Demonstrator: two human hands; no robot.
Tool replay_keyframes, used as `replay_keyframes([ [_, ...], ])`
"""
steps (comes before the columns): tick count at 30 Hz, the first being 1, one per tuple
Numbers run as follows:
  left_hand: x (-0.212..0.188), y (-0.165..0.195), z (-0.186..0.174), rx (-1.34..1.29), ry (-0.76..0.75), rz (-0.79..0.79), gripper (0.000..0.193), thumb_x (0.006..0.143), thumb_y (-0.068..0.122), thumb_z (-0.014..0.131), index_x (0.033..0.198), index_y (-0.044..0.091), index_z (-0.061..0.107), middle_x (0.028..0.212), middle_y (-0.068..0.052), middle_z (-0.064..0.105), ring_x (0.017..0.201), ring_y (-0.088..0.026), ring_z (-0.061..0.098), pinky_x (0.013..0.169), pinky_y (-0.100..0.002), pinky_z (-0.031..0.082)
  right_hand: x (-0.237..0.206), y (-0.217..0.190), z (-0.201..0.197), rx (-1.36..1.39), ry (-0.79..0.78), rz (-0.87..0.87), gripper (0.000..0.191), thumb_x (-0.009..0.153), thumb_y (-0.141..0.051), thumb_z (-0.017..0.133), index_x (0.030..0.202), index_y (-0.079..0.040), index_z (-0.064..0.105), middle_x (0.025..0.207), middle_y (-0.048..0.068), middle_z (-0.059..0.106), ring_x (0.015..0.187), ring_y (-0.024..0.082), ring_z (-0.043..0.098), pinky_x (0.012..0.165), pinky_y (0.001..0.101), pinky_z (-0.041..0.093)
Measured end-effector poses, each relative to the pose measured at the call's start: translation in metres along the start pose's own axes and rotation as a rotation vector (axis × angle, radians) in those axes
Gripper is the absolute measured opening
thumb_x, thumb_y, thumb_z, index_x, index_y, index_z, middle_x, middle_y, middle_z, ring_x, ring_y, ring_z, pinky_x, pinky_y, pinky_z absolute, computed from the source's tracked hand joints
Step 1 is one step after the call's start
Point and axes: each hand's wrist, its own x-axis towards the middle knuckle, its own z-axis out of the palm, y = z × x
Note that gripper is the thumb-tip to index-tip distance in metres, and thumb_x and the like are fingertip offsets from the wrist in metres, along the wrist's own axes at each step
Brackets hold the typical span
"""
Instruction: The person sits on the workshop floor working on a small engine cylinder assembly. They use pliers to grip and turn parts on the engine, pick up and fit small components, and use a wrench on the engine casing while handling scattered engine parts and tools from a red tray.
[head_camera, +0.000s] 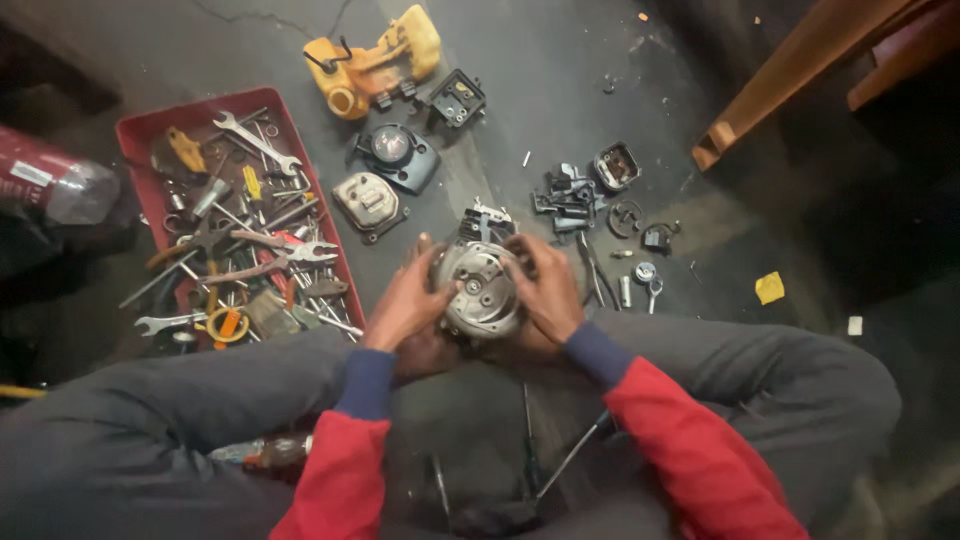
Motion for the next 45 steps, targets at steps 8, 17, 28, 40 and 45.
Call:
replay_keyframes([
  [8,0.056,-0.038,0.026,0.127,0.015,-0.200,0.071,0.084,0.020,0.073,0.150,0.018,0.048,0.156,-0.022,0.040,0.149,-0.039,0.030,0.122,-0.043,0.026,0.036,0.034,0.022,-0.069,0.018,-0.027,0.016,0.093,-0.017,0.071,0.103,-0.005,0.074,0.103,0.016,0.071,0.088,0.035,0.070,0.075,0.0414,0.054],
  [17,0.081,-0.037,0.022,0.140,0.075,-0.086,0.054,0.086,0.021,0.073,0.137,0.009,0.060,0.137,-0.024,0.063,0.128,-0.042,0.058,0.107,-0.046,0.046,0.055,0.059,0.027,-0.010,0.032,-0.172,0.021,0.092,-0.007,0.069,0.112,-0.001,0.072,0.107,0.018,0.066,0.107,0.038,0.063,0.094,0.0441,0.051],
  [28,0.078,0.001,0.044,0.076,0.086,-0.047,0.054,0.093,0.035,0.070,0.137,0.005,0.058,0.133,-0.027,0.062,0.125,-0.044,0.057,0.103,-0.047,0.045,0.029,0.127,-0.021,-0.153,0.053,0.101,0.024,0.093,-0.017,0.067,0.113,-0.005,0.070,0.113,0.015,0.070,0.100,0.032,0.068,0.090,0.0421,0.053],
  [40,0.088,0.011,0.105,0.093,0.048,-0.023,0.057,0.096,0.038,0.065,0.138,0.000,0.055,0.151,-0.028,0.047,0.143,-0.045,0.040,0.117,-0.046,0.034,-0.025,0.205,-0.032,0.020,0.006,0.408,0.044,0.082,-0.006,0.070,0.125,-0.007,0.066,0.100,0.011,0.075,0.088,0.024,0.073,0.074,0.0356,0.057],
  [45,0.100,0.018,0.120,0.129,-0.005,-0.054,0.061,0.099,0.039,0.062,0.144,0.000,0.051,0.159,-0.030,0.032,0.150,-0.047,0.026,0.121,-0.047,0.026,-0.022,0.214,-0.051,0.266,0.044,0.509,0.043,0.081,-0.001,0.071,0.123,-0.008,0.069,0.103,0.004,0.076,0.088,0.017,0.074,0.074,0.0310,0.057],
])
